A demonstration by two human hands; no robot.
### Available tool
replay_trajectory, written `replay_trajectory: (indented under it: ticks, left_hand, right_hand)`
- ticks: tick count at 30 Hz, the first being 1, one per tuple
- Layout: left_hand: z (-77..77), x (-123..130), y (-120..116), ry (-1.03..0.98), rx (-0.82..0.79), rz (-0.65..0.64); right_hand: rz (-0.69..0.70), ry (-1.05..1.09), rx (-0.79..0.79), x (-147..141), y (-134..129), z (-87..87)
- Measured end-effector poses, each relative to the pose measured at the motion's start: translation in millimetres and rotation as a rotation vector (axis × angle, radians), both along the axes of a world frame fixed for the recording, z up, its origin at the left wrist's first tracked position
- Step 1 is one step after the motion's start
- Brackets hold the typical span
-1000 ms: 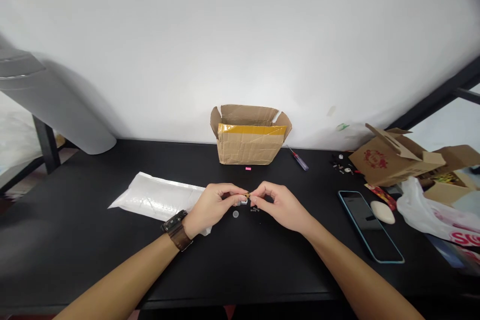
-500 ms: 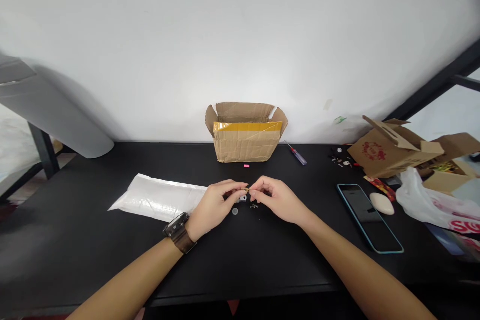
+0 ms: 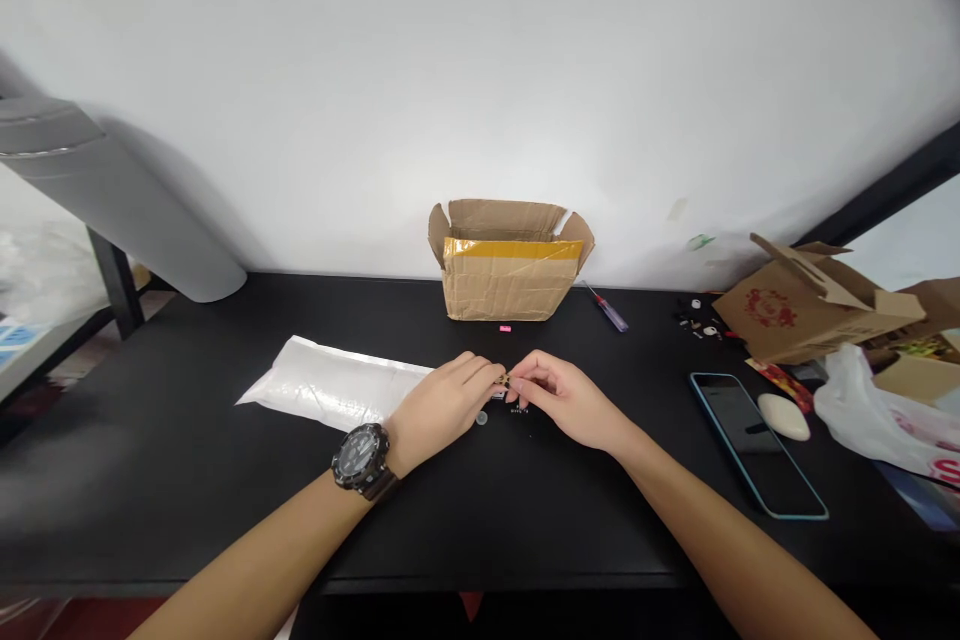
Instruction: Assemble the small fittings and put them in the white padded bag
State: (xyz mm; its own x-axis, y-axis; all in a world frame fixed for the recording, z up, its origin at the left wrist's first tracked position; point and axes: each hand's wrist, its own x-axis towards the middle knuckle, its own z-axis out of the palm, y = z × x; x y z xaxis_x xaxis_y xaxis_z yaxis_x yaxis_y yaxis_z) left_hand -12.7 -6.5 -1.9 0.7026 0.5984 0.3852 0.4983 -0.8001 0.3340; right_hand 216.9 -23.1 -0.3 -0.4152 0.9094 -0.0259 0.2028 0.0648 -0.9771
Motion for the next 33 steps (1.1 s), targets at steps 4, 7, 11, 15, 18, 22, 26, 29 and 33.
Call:
replay_trajectory:
  ticks: [4, 7, 11, 15, 18, 22, 26, 29, 33]
  left_hand:
    - [-1.4, -1, 0, 0.032, 0.057, -0.018]
    - [-4.2, -1, -1, 0.008, 0.035, -0.022]
    - [-6.4, 1, -5, -0.062, -0.008, -0.009]
    - [-4.6, 4, -8, -0.138, -0.071, -0.031]
    - [-2.2, 6, -10, -0.167, -0.101, -0.043]
    - [-0.5, 6, -11, -0.179, -0.113, -0.069]
    - [-3.3, 6, -9, -0.165, -0.115, -0.088]
    - [-6.9, 6, -6, -0.131, -0.085, -0.07]
    - [-8.5, 7, -4, -0.108, -0.039, -0.031]
  right_hand:
    - [-0.027, 0.032, -0.009, -3, -2, -1.8]
    - [-0.013, 0.042, -0.023, -3, -3, -1.7]
    - [0.043, 0.104, -0.059, 1, -2, 1.2]
    - [0.113, 0.142, -0.122, 7, 0, 6.4]
    - [0.138, 0.154, -0.165, 10, 0, 10.0]
    - [0.181, 0.182, -0.198, 12, 0, 11.3]
    - [0.181, 0.187, -0.235, 12, 1, 9.4]
    - [0.146, 0.194, -0.239, 11, 1, 8.9]
    - [0.093, 0.263, -0.233, 9, 1, 9.6]
